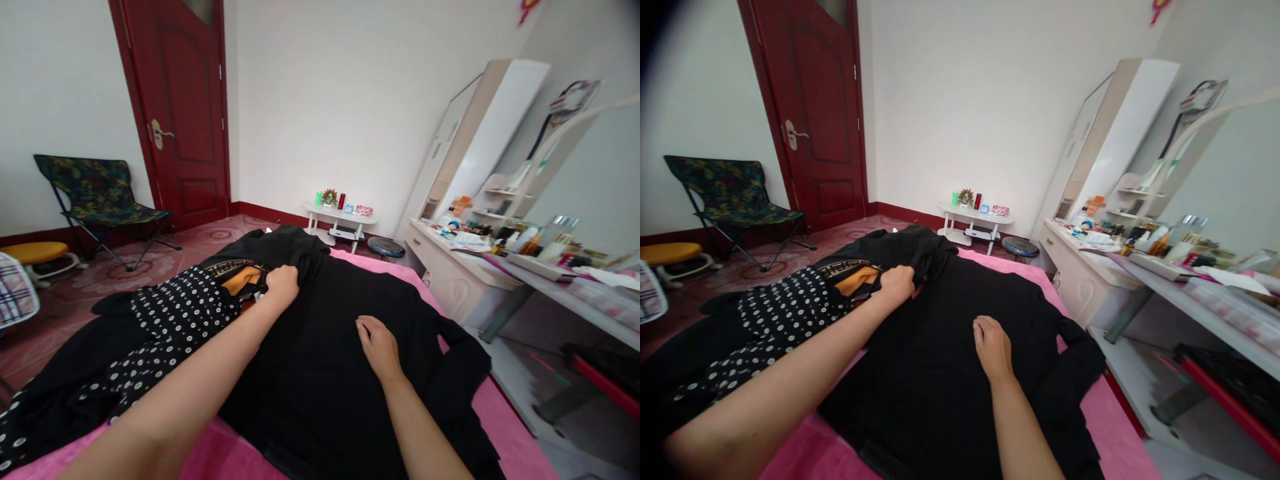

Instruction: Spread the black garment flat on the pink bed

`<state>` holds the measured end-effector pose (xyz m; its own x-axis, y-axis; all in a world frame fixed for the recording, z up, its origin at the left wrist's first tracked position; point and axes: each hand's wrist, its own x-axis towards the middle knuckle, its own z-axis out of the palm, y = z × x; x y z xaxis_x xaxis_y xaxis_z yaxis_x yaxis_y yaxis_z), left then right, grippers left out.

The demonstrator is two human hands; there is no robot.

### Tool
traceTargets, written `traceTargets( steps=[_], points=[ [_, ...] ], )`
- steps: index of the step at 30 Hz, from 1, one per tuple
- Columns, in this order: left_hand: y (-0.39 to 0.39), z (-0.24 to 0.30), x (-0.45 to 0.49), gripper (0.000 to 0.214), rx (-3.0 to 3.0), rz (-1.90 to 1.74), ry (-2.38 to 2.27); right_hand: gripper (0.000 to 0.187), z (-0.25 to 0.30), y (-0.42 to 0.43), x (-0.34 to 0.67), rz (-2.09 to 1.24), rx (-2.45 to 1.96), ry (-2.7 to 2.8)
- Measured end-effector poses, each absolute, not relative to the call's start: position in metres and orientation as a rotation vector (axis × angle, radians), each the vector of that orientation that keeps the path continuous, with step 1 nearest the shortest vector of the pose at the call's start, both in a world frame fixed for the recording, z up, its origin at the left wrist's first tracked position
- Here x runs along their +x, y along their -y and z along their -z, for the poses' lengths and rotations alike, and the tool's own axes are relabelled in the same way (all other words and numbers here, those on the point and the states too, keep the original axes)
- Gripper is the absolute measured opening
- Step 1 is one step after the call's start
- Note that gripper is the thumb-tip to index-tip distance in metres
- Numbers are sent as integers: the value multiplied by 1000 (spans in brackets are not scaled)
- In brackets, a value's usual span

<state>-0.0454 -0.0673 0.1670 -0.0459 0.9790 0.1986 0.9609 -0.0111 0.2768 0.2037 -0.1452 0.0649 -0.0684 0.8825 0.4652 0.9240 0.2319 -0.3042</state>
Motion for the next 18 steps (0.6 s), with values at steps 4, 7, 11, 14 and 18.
traceTargets(
  steps=[4,7,11,14,18],
  points=[
    [42,-240,-14,30,2249,-722,-2179,31,-71,151,199,38,-1527,1996],
    [46,-265,26,38,2556,-1032,-1733,29,-71,151,200,19,-1511,1984],
    [93,-225,69,40,2794,-1008,-608,26,-65,148,205,0,-1511,1993],
    [135,-177,64,47,2739,-695,-519,26,-63,147,207,-24,-1561,1965],
    [168,-147,15,62,2665,-366,-1058,21,-69,151,201,9,-1526,2039]
  ],
)
